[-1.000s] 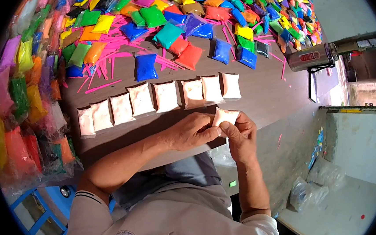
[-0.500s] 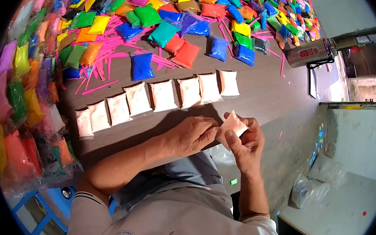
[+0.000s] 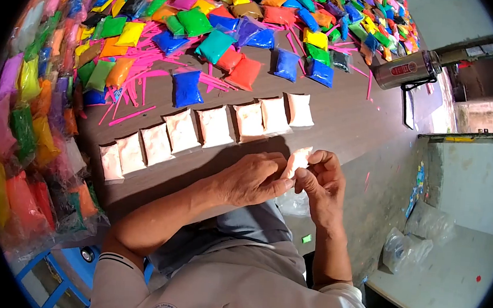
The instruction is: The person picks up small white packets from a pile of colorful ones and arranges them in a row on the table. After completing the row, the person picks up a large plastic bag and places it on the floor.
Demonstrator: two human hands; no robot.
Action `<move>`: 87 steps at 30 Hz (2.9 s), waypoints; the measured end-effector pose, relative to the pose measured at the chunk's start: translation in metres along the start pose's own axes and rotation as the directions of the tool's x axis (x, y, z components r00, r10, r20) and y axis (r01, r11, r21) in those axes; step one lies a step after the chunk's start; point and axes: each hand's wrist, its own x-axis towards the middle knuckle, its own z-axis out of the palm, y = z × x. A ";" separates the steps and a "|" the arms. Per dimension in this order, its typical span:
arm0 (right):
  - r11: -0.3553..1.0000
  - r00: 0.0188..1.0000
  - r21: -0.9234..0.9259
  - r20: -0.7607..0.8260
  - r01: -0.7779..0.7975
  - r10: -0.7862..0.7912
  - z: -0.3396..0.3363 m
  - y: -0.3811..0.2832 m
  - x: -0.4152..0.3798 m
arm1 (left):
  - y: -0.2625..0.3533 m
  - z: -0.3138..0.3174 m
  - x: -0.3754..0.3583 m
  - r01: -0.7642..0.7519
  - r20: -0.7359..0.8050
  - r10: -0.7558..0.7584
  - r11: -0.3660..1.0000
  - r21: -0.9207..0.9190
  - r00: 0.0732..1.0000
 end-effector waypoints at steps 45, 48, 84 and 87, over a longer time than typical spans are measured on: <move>0.986 0.995 0.169 -0.095 -0.008 0.025 0.009 0.027 0.003 | -0.006 0.005 0.003 0.014 -0.058 -0.011 0.999 0.037 0.998; 0.990 0.999 0.139 -0.032 -0.035 0.040 0.008 0.023 0.006 | -0.015 0.007 0.003 -0.039 -0.009 0.040 0.990 0.139 0.999; 0.993 0.996 0.091 0.055 -0.071 0.066 0.001 0.022 0.002 | -0.015 0.008 0.005 -0.062 -0.027 0.066 0.989 0.131 0.997; 0.998 0.994 0.049 0.101 -0.039 0.034 -0.006 0.026 0.004 | -0.019 0.012 0.004 -0.073 -0.065 0.084 0.986 0.150 0.994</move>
